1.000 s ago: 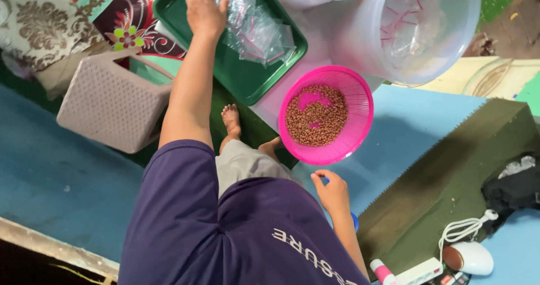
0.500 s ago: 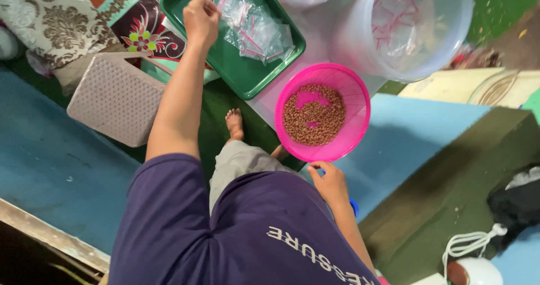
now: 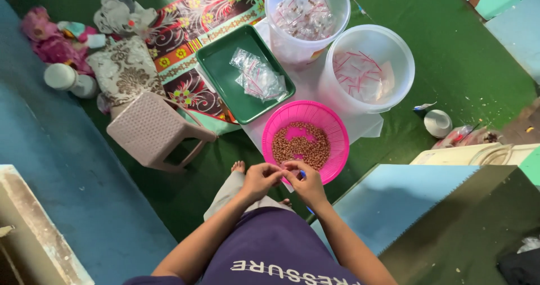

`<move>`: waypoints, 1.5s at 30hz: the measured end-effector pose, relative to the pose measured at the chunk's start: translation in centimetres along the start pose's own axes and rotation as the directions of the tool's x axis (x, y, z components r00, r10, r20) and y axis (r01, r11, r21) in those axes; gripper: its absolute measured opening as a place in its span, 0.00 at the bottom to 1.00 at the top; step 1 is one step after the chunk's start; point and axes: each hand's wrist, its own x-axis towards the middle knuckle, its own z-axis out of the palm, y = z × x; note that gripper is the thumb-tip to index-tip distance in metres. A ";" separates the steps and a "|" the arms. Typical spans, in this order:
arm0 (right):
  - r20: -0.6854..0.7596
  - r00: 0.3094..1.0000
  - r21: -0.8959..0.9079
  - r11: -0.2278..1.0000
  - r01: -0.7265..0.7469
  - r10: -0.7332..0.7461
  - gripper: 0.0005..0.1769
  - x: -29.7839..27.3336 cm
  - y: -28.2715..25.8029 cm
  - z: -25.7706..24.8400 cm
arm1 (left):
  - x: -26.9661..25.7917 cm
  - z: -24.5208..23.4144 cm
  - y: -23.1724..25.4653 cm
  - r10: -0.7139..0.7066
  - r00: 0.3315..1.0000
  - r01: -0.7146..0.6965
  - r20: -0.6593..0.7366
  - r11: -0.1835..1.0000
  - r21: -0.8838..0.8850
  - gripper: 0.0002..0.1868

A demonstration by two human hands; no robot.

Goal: The person scoops peanuts from a bowl into small plastic bags, seals the bags by hand, and places them into a larger container.

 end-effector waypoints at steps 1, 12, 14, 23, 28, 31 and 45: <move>-0.003 1.000 0.009 1.000 -0.030 0.030 0.11 -0.5 0.1 0.3 | -0.9 -0.2 0.4 -0.008 1.000 0.007 0.013 0.999 0.050 0.04; -0.176 0.978 0.171 0.982 -0.082 0.112 0.04 -0.4 -1.1 2.7 | 1.4 -4.0 3.5 0.029 0.942 -0.023 0.334 0.999 -0.022 0.09; -0.163 0.965 0.257 0.953 -0.162 0.208 0.09 -0.6 -2.1 3.3 | 0.4 -6.4 6.8 -0.022 0.897 0.113 0.442 0.977 -0.181 0.13; -0.260 0.961 -0.495 0.841 -0.219 0.097 0.06 1.4 0.8 8.3 | 1.8 -8.6 3.5 0.362 0.865 -0.479 0.349 0.803 0.354 0.06; -0.156 0.986 -0.511 0.849 -0.135 0.063 0.08 1.1 -1.9 3.7 | 2.0 -6.9 2.1 0.634 0.579 -0.815 0.512 0.465 0.346 0.16; -0.076 0.992 -0.441 0.888 -0.127 0.104 0.12 0.7 -2.3 0.4 | 0.9 -6.3 4.3 0.579 0.528 -0.847 0.621 0.300 0.440 0.11; -0.253 0.885 -0.475 0.847 0.239 -0.391 0.35 2.8 10.6 -7.8 | 1.8 -7.2 2.8 0.754 0.480 -0.764 0.448 0.109 0.635 0.07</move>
